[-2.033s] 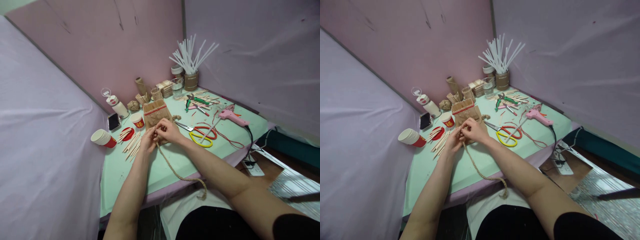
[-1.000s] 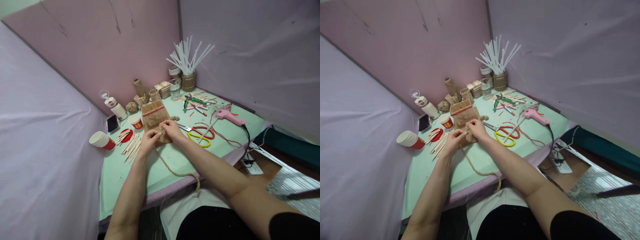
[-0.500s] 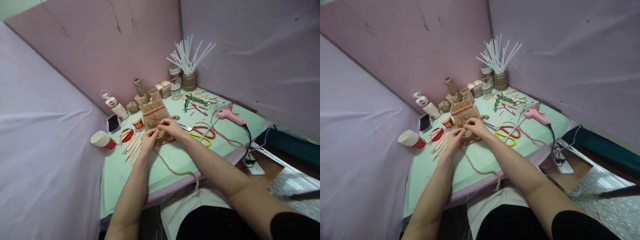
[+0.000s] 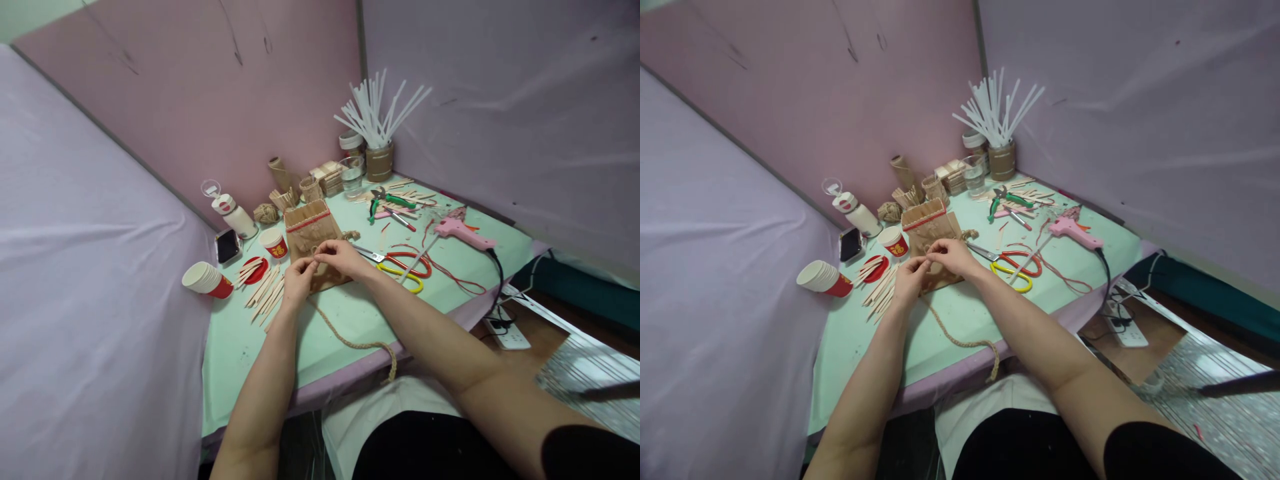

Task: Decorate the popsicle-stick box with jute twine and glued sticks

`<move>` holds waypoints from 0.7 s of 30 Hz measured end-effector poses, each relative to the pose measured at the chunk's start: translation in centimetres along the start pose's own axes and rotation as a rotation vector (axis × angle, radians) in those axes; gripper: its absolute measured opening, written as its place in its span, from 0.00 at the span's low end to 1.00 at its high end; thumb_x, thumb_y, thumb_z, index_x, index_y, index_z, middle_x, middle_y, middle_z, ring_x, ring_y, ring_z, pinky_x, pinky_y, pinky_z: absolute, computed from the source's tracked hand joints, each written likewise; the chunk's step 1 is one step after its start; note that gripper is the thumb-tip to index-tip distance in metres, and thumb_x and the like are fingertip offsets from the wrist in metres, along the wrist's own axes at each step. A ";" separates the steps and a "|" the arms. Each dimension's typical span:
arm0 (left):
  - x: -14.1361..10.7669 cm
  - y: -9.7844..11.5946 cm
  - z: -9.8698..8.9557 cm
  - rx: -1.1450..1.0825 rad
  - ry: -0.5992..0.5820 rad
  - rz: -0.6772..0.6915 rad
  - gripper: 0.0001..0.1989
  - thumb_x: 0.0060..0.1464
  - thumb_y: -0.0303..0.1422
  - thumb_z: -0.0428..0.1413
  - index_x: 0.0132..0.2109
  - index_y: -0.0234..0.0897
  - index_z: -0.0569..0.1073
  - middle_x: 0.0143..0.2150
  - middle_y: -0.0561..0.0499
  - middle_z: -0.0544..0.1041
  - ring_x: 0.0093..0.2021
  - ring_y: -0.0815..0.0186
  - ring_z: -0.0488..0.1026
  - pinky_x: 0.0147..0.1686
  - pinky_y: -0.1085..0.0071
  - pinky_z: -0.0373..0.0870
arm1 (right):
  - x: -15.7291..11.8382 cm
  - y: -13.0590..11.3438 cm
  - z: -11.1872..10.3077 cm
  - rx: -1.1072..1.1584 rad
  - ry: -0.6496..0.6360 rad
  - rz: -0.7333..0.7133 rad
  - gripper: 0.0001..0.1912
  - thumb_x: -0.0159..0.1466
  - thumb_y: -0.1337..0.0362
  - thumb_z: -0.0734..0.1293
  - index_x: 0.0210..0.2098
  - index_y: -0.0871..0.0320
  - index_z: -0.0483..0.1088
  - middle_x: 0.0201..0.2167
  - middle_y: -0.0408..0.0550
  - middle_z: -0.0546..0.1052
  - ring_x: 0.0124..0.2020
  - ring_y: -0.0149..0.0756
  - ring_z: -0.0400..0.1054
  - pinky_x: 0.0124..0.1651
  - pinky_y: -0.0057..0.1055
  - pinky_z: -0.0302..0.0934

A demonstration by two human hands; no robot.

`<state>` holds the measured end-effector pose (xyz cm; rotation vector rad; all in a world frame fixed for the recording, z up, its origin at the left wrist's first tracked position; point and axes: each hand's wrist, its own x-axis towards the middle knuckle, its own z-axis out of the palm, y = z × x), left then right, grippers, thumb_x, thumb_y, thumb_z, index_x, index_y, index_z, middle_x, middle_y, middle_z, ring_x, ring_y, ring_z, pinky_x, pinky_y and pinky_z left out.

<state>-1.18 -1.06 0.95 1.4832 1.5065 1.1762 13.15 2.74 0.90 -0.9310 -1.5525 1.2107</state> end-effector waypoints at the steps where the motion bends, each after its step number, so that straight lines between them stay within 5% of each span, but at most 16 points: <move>1: 0.0 0.0 0.0 0.016 -0.003 0.015 0.14 0.47 0.41 0.56 0.33 0.34 0.75 0.27 0.52 0.72 0.26 0.70 0.65 0.27 0.75 0.61 | 0.0 0.1 0.0 -0.003 0.007 0.005 0.09 0.52 0.60 0.66 0.27 0.60 0.71 0.25 0.42 0.73 0.27 0.29 0.63 0.33 0.26 0.56; 8: -0.2 0.4 0.2 0.178 -0.019 0.098 0.11 0.49 0.39 0.55 0.29 0.34 0.74 0.24 0.53 0.71 0.26 0.69 0.64 0.28 0.74 0.58 | 0.0 0.3 0.2 -0.084 0.094 0.059 0.11 0.52 0.57 0.65 0.22 0.59 0.68 0.21 0.40 0.69 0.25 0.29 0.59 0.30 0.27 0.52; 14: -0.9 1.2 1.0 0.128 -0.105 0.134 0.11 0.48 0.37 0.56 0.24 0.34 0.70 0.19 0.57 0.64 0.23 0.72 0.58 0.26 0.75 0.54 | 0.4 1.2 0.6 -0.010 0.368 0.137 0.09 0.50 0.60 0.65 0.19 0.58 0.64 0.20 0.40 0.67 0.25 0.30 0.58 0.29 0.27 0.52; 21: -0.7 0.5 0.7 -0.012 -0.115 0.030 0.13 0.48 0.40 0.56 0.31 0.33 0.74 0.24 0.54 0.70 0.25 0.71 0.63 0.28 0.75 0.58 | 0.3 0.6 -0.4 0.167 0.113 0.222 0.12 0.52 0.56 0.65 0.20 0.57 0.62 0.14 0.37 0.60 0.16 0.25 0.49 0.20 0.26 0.43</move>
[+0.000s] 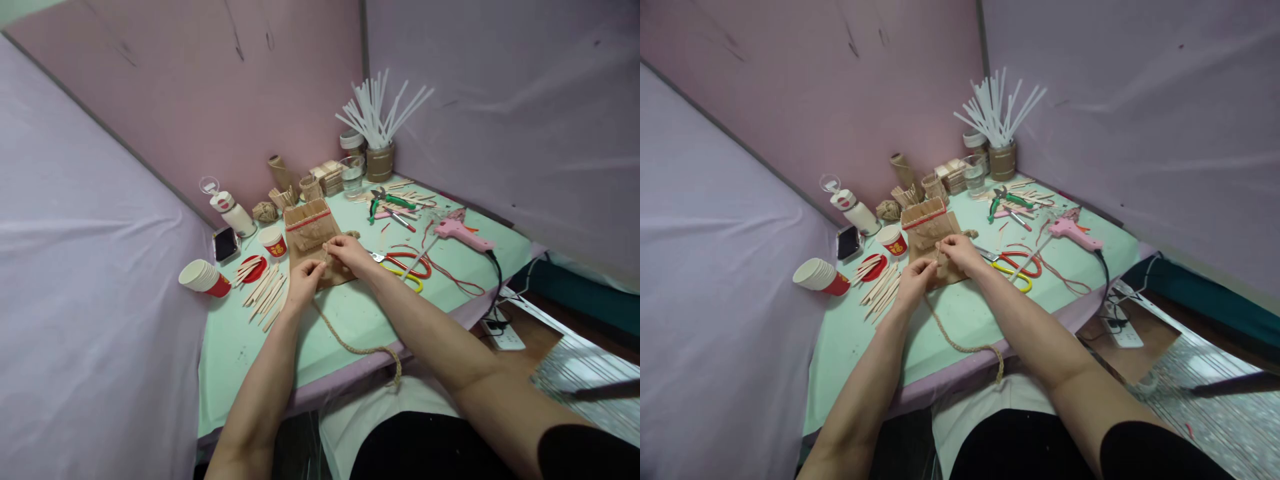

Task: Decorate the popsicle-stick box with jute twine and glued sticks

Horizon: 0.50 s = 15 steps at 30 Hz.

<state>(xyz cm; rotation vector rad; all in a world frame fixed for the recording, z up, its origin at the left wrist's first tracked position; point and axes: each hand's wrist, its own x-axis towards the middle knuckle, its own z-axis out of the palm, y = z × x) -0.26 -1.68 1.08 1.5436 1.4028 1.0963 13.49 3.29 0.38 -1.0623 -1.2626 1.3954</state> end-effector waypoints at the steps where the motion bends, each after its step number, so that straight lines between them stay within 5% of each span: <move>1: 0.1 -0.2 -0.1 -0.018 0.007 -0.003 0.13 0.48 0.41 0.56 0.31 0.33 0.74 0.25 0.53 0.71 0.27 0.70 0.65 0.29 0.75 0.59 | 0.0 -0.2 -0.1 0.014 -0.012 -0.011 0.10 0.52 0.57 0.64 0.22 0.58 0.63 0.15 0.37 0.62 0.17 0.25 0.51 0.20 0.25 0.44; 8: 0.6 -0.6 -0.1 -0.108 0.061 -0.018 0.13 0.47 0.41 0.57 0.31 0.34 0.75 0.26 0.52 0.72 0.28 0.70 0.67 0.32 0.73 0.62 | -0.7 -1.6 -0.2 0.109 -0.070 -0.042 0.11 0.49 0.68 0.63 0.33 0.59 0.69 0.27 0.42 0.72 0.26 0.26 0.63 0.26 0.23 0.55; 15: 0.3 0.0 0.0 -0.131 0.075 -0.089 0.14 0.45 0.42 0.58 0.33 0.34 0.75 0.25 0.52 0.72 0.26 0.70 0.66 0.27 0.74 0.61 | -1.2 -1.8 -0.4 -0.007 -0.118 -0.098 0.08 0.51 0.61 0.66 0.27 0.60 0.67 0.22 0.40 0.70 0.23 0.26 0.60 0.27 0.24 0.53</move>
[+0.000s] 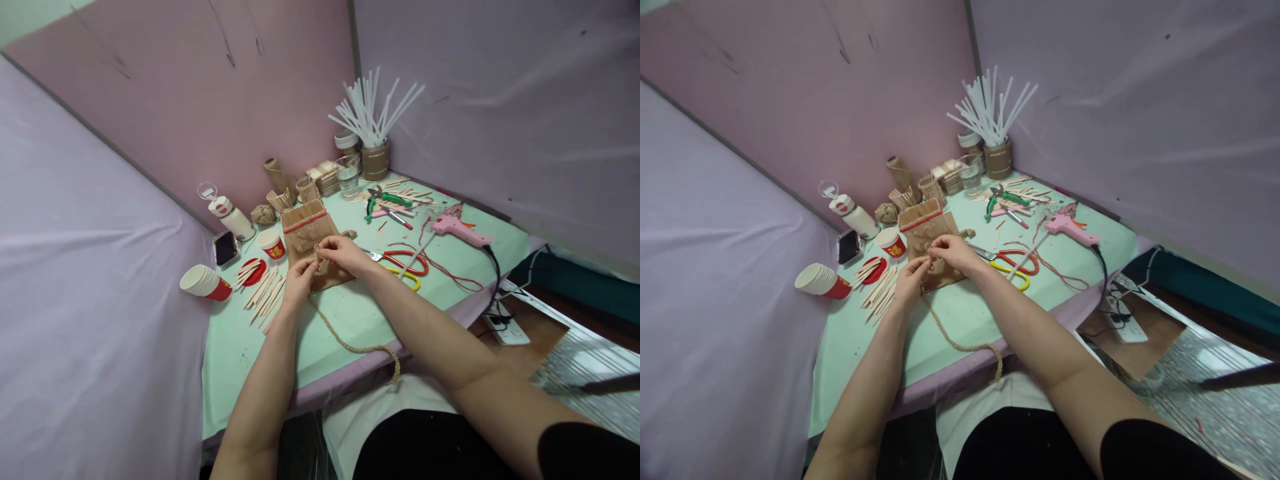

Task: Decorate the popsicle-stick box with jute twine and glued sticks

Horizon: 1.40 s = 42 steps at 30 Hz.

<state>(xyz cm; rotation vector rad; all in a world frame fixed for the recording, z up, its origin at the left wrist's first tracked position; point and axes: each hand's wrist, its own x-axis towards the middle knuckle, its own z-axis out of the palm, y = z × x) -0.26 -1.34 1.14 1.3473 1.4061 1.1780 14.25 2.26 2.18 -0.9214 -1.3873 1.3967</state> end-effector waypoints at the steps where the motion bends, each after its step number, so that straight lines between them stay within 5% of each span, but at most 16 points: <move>1: 0.0 -0.1 0.0 -0.003 0.000 0.008 0.14 0.45 0.42 0.58 0.33 0.34 0.75 0.26 0.52 0.73 0.26 0.70 0.67 0.27 0.74 0.62 | 0.0 0.1 0.0 -0.026 0.016 -0.011 0.09 0.51 0.59 0.66 0.26 0.59 0.66 0.21 0.39 0.69 0.23 0.26 0.59 0.27 0.25 0.52; 13: 0.0 -0.7 -0.1 0.048 -0.020 0.066 0.12 0.46 0.40 0.57 0.30 0.34 0.73 0.26 0.53 0.72 0.27 0.70 0.67 0.29 0.74 0.63 | 0.2 0.4 0.4 -0.191 0.000 -0.070 0.14 0.54 0.54 0.64 0.23 0.58 0.64 0.20 0.39 0.67 0.22 0.27 0.56 0.27 0.26 0.50; 20: -0.7 0.3 0.6 0.111 -0.097 0.175 0.10 0.47 0.38 0.57 0.26 0.34 0.70 0.22 0.56 0.67 0.24 0.72 0.62 0.27 0.75 0.59 | 0.8 2.4 1.4 -0.239 0.309 -0.093 0.12 0.54 0.58 0.64 0.20 0.56 0.59 0.18 0.38 0.63 0.23 0.28 0.56 0.28 0.26 0.50; 24: -0.6 0.4 0.7 0.089 -0.080 0.174 0.11 0.48 0.39 0.57 0.28 0.35 0.72 0.23 0.55 0.69 0.26 0.71 0.64 0.29 0.74 0.61 | 1.2 2.3 0.8 -0.134 0.209 -0.095 0.09 0.55 0.60 0.62 0.22 0.57 0.61 0.19 0.38 0.63 0.22 0.28 0.57 0.29 0.27 0.53; 27: -0.1 -0.1 0.3 0.091 -0.010 0.161 0.12 0.48 0.40 0.56 0.30 0.34 0.73 0.25 0.54 0.70 0.27 0.70 0.65 0.31 0.74 0.62 | 1.1 1.7 0.3 -0.136 0.157 -0.195 0.08 0.54 0.68 0.59 0.33 0.57 0.65 0.28 0.41 0.69 0.28 0.30 0.62 0.35 0.29 0.58; 32: 0.4 -0.9 -0.3 0.125 0.059 0.130 0.12 0.48 0.40 0.56 0.33 0.35 0.73 0.26 0.53 0.70 0.27 0.70 0.66 0.29 0.74 0.62 | 0.6 1.2 0.1 -0.473 0.107 -0.517 0.20 0.51 0.76 0.57 0.41 0.57 0.69 0.43 0.50 0.69 0.47 0.38 0.61 0.53 0.38 0.54; 38: 0.3 -0.7 -0.2 0.238 0.063 0.176 0.10 0.50 0.37 0.54 0.32 0.34 0.73 0.26 0.53 0.71 0.27 0.70 0.64 0.29 0.74 0.61 | 0.3 1.3 0.1 -0.694 0.095 -0.608 0.22 0.56 0.75 0.61 0.49 0.54 0.68 0.51 0.52 0.63 0.51 0.42 0.56 0.55 0.41 0.52; 42: 0.5 -0.8 -0.3 0.251 0.072 0.196 0.10 0.50 0.36 0.54 0.34 0.33 0.74 0.30 0.51 0.74 0.30 0.69 0.67 0.31 0.73 0.62 | 0.4 1.3 -0.1 -0.779 0.076 -0.633 0.09 0.59 0.69 0.63 0.37 0.56 0.74 0.48 0.51 0.65 0.50 0.43 0.55 0.54 0.41 0.53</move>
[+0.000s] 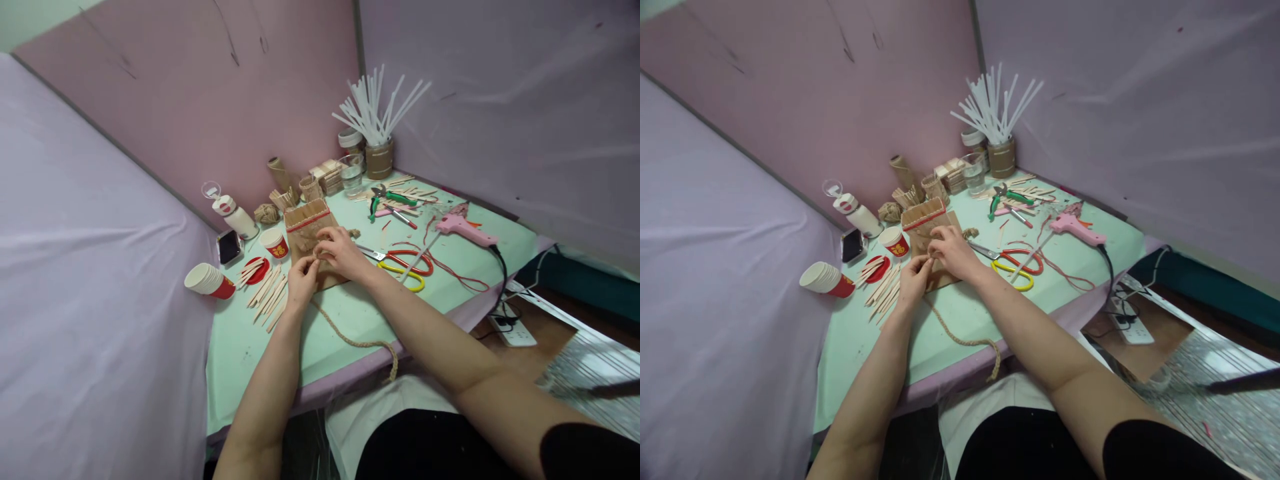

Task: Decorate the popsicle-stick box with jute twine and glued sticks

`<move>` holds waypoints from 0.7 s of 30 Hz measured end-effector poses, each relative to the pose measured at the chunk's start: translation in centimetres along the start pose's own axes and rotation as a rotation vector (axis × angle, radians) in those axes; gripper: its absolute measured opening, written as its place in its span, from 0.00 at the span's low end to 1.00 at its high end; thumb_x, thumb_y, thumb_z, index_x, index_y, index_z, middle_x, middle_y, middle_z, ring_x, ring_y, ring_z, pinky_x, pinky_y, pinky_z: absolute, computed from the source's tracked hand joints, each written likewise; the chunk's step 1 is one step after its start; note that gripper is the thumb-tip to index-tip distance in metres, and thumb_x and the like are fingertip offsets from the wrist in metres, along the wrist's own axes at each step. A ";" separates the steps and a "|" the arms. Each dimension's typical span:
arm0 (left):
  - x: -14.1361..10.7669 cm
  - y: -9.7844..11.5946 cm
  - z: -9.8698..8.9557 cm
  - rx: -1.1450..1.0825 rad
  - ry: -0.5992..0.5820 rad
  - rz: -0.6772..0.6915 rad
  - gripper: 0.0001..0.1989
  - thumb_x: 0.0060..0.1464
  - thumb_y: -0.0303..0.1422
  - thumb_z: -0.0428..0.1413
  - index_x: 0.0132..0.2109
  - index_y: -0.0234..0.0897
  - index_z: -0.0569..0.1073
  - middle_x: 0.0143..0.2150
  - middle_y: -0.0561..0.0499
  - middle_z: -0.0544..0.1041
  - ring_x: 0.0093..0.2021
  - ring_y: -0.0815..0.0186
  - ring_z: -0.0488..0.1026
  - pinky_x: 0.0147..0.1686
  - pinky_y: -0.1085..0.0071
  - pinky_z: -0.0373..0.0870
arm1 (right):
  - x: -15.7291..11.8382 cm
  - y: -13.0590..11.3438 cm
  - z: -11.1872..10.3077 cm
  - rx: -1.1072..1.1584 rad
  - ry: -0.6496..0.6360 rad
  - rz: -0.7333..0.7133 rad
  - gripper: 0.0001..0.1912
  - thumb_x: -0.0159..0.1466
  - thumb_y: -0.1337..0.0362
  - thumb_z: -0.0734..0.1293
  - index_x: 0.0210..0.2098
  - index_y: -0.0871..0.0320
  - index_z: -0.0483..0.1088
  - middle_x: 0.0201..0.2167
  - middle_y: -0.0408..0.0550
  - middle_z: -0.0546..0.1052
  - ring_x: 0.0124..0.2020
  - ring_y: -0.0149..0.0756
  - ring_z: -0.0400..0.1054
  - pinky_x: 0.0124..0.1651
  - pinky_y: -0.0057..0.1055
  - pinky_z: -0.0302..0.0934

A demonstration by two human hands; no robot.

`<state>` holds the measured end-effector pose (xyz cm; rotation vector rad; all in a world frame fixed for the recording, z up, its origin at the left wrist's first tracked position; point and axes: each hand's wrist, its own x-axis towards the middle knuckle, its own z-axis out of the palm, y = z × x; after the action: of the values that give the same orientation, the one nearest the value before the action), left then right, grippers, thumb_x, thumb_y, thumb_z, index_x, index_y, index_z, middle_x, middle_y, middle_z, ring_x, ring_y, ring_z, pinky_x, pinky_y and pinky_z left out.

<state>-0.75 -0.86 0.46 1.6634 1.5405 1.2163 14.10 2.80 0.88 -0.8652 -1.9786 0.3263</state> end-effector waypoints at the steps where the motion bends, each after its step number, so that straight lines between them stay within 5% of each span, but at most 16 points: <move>1: 0.0 0.0 0.0 -0.005 0.003 0.004 0.10 0.50 0.36 0.54 0.35 0.33 0.74 0.31 0.50 0.75 0.31 0.68 0.68 0.33 0.73 0.63 | 0.0 0.0 0.0 -0.014 -0.002 -0.004 0.07 0.60 0.68 0.63 0.33 0.57 0.74 0.46 0.52 0.67 0.49 0.43 0.55 0.54 0.41 0.53; 8: -0.1 0.4 0.0 -0.047 0.050 0.005 0.10 0.49 0.37 0.55 0.34 0.33 0.74 0.31 0.49 0.75 0.32 0.67 0.70 0.34 0.73 0.65 | 0.3 -0.6 -0.3 0.092 -0.046 0.174 0.07 0.61 0.68 0.62 0.29 0.59 0.71 0.31 0.48 0.73 0.38 0.37 0.62 0.44 0.34 0.56; 17: 0.1 0.3 -0.3 -0.125 0.017 -0.023 0.12 0.47 0.37 0.57 0.36 0.33 0.76 0.32 0.48 0.77 0.33 0.67 0.70 0.36 0.71 0.65 | 0.4 0.0 0.0 0.634 -0.124 0.763 0.16 0.61 0.54 0.60 0.25 0.60 0.69 0.21 0.41 0.69 0.18 0.24 0.54 0.21 0.25 0.46; 21: -0.1 0.6 -0.3 -0.159 -0.051 0.009 0.12 0.48 0.37 0.57 0.36 0.35 0.77 0.36 0.48 0.78 0.38 0.65 0.72 0.41 0.70 0.65 | 0.4 -0.2 0.1 1.000 -0.175 0.851 0.14 0.57 0.53 0.64 0.28 0.60 0.70 0.21 0.41 0.68 0.18 0.24 0.53 0.19 0.24 0.44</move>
<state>-0.75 -1.10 1.13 1.5870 1.3701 1.2575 13.80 2.95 1.23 -0.9331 -1.1866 1.7349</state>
